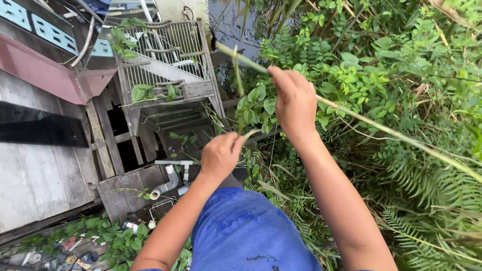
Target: Harvesting small seeds or plant parts from tall grass by hand in an outdoor garden setting.
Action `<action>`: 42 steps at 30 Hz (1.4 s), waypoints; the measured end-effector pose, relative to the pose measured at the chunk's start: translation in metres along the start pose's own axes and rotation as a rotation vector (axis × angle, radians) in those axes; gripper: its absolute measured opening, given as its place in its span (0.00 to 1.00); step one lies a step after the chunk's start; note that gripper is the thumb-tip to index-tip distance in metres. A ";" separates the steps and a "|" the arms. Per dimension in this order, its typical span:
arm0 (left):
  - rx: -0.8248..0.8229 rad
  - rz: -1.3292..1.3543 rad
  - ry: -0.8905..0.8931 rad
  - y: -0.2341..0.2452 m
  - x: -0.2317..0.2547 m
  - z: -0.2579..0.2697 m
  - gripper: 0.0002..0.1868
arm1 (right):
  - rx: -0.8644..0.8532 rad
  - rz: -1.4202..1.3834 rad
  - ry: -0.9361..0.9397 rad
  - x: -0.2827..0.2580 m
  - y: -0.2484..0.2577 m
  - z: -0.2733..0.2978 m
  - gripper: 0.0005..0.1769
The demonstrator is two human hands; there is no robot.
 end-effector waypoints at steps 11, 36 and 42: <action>-0.211 0.244 0.521 -0.003 -0.017 0.019 0.13 | 0.030 -0.101 0.094 -0.018 0.046 -0.036 0.14; 0.300 -0.282 -0.156 0.058 0.033 -0.152 0.08 | -0.038 -0.040 0.037 -0.024 0.044 -0.012 0.11; 0.276 -0.229 -0.313 0.058 0.066 -0.129 0.06 | -0.040 -0.041 0.071 -0.021 0.036 -0.004 0.12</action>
Point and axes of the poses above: each hand's wrist, its own z-axis away from the middle knuckle, its own y-axis out of the back of the hand, x = y × z, the point moved 7 cm from there along -z, towards the middle knuckle, and after that the axes turned 6 degrees about x, right-handed, at the moved point
